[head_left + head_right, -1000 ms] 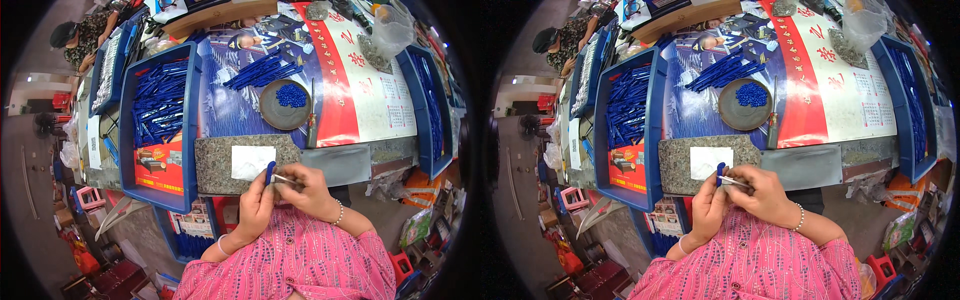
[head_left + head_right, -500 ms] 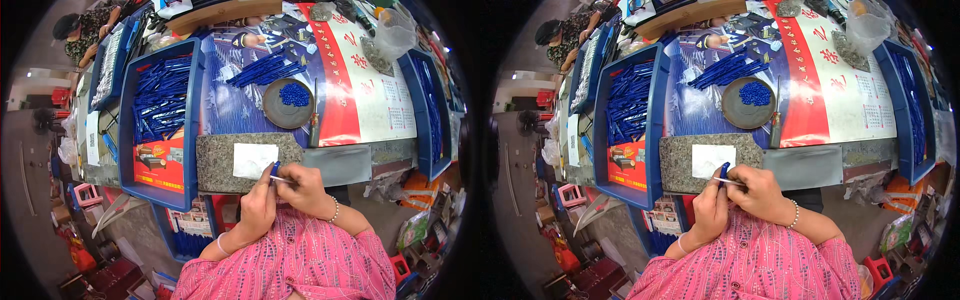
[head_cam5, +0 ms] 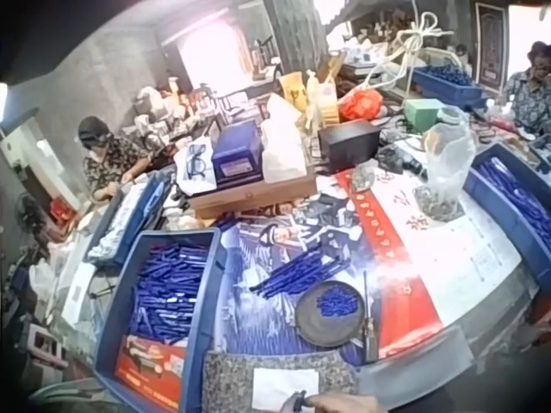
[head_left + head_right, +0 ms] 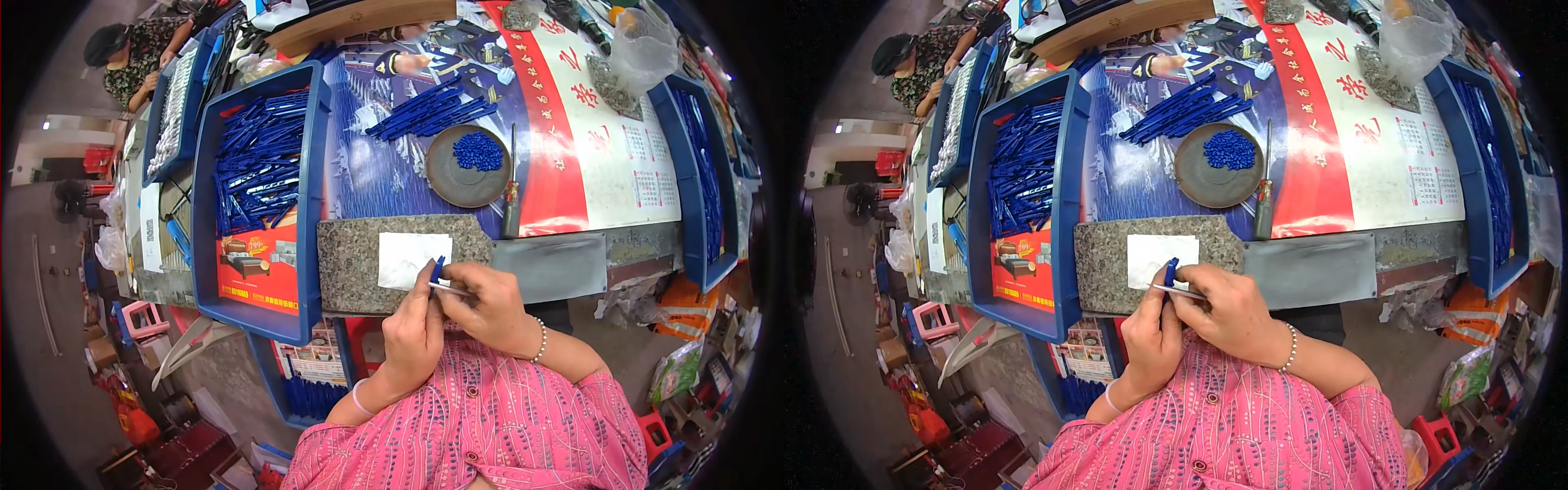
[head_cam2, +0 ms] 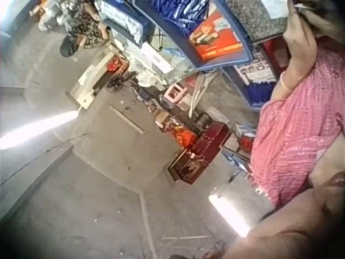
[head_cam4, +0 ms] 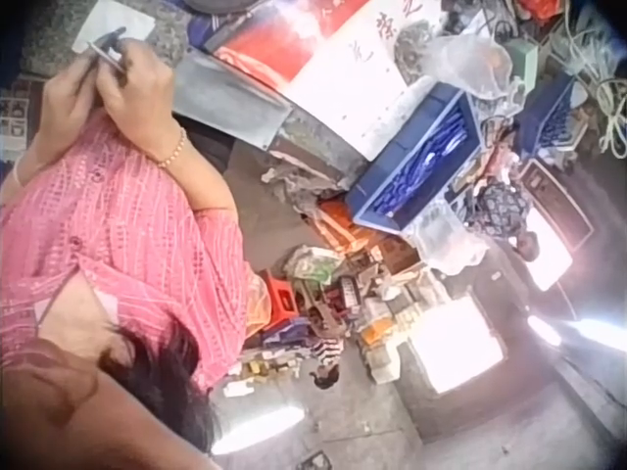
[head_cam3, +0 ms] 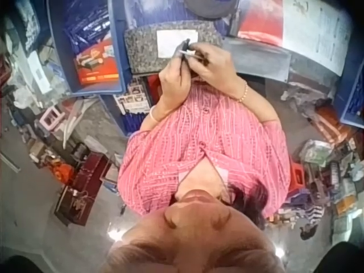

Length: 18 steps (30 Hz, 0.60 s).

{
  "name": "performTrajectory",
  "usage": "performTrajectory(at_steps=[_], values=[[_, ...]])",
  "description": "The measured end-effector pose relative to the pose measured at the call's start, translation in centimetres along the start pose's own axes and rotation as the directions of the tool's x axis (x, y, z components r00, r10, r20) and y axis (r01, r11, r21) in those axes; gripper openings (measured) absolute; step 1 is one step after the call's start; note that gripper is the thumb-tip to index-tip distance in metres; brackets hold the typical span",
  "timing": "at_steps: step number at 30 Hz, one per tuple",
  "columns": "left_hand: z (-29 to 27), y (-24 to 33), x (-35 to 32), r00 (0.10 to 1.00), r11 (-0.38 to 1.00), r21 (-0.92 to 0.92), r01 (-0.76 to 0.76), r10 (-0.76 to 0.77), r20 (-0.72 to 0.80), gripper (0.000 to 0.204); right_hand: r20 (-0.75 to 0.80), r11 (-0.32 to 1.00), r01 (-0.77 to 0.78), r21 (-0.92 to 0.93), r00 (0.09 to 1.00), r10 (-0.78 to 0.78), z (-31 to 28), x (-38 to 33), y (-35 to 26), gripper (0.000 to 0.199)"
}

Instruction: Manually assemble small blue plastic components using a small tool at a workstation.

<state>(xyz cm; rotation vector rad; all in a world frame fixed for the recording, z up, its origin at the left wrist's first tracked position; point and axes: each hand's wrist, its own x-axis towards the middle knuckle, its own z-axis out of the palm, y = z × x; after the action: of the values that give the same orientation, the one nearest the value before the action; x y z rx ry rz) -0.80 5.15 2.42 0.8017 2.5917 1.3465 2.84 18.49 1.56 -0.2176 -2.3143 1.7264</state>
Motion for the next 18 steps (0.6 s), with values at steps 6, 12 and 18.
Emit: performTrajectory(at_steps=[6,12,18], values=[[-0.1,0.0,-0.2,0.997,0.997,0.074,-0.016,0.010,0.075,0.040,-0.004,0.997,0.064,-0.047,0.998,-0.065,-0.1,0.0,0.3,0.018],[0.1,-0.3,-0.4,0.999,1.000,0.024,-0.001,0.000,0.036,0.039,0.015,0.998,0.042,-0.048,0.999,-0.041,0.3,-0.1,0.7,0.015],[-0.4,-0.4,-0.6,0.982,0.987,-0.073,0.140,-0.129,0.139,0.040,0.133,0.923,0.269,-0.275,0.961,-0.241,0.1,0.0,1.7,0.017]])
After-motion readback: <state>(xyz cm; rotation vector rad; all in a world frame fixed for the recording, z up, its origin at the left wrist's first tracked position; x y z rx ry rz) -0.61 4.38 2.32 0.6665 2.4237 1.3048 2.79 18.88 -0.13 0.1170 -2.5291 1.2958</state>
